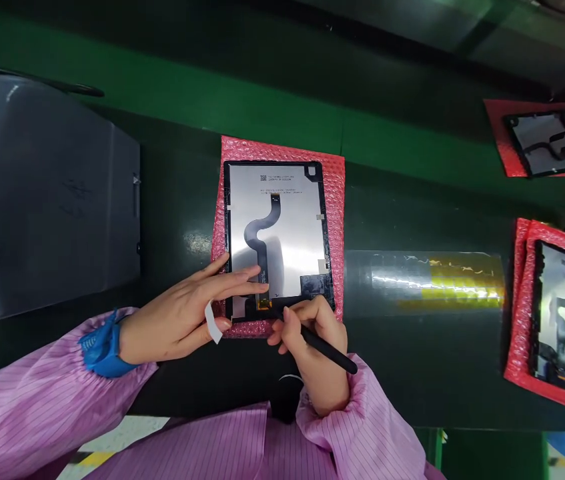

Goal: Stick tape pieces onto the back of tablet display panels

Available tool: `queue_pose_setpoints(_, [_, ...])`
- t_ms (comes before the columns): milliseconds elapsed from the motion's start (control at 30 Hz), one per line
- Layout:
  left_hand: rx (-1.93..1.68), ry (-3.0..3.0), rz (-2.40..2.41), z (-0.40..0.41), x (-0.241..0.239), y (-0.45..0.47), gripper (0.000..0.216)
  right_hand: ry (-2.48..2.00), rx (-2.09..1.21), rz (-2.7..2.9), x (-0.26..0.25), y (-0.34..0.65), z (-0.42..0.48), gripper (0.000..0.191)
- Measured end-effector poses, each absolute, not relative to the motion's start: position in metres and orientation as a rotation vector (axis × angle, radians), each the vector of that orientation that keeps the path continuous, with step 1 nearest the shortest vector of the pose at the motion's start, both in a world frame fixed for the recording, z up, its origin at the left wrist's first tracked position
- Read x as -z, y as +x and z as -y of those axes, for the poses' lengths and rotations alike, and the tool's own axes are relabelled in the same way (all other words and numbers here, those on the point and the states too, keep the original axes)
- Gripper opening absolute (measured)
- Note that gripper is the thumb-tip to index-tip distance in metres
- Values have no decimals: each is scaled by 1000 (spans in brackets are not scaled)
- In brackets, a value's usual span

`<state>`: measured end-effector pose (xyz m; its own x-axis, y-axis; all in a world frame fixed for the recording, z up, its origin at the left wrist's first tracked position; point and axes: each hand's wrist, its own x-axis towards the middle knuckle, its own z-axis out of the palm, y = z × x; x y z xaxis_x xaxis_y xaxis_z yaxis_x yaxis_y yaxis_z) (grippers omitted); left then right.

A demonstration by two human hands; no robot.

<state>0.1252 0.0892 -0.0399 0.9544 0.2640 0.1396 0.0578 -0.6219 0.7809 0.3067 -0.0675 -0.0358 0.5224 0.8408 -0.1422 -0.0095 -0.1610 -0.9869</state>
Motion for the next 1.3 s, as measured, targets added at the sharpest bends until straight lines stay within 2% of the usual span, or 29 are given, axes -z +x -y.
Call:
queue_pose_setpoints(233, [-342,2244,-194,-90,38,125,60,-1607,-808,770,30,303,66,26])
queue_pose_setpoints(667, [-389,2251,-129,-93,42,123,55,-1653,-777,810,33,303,67,26])
queue_pose_setpoints(867, [-345,2461,15,-90,44,119,48,-1702,-724,846,35,304,68,25])
queue_pose_setpoints(933, [-352,2497,-7,-87,45,118,50,-1701,-688,850,37,308,74,20])
queue_pose_setpoints(1033, [-391,2376,-115,-81,40,120,53,-1631,-605,930,33,316,84,2])
queue_pose_setpoints(1100, [-491,2172,-258,-74,31,124,54,-1539,-559,1053,23,321,84,11])
queue_pose_setpoints(1167, [-584,1939,-355,-64,21,130,55,-1466,-564,1155,8,326,77,6])
queue_pose_setpoints(1300, [-561,1669,-351,-44,10,141,49,-1362,-817,1344,-26,331,47,25])
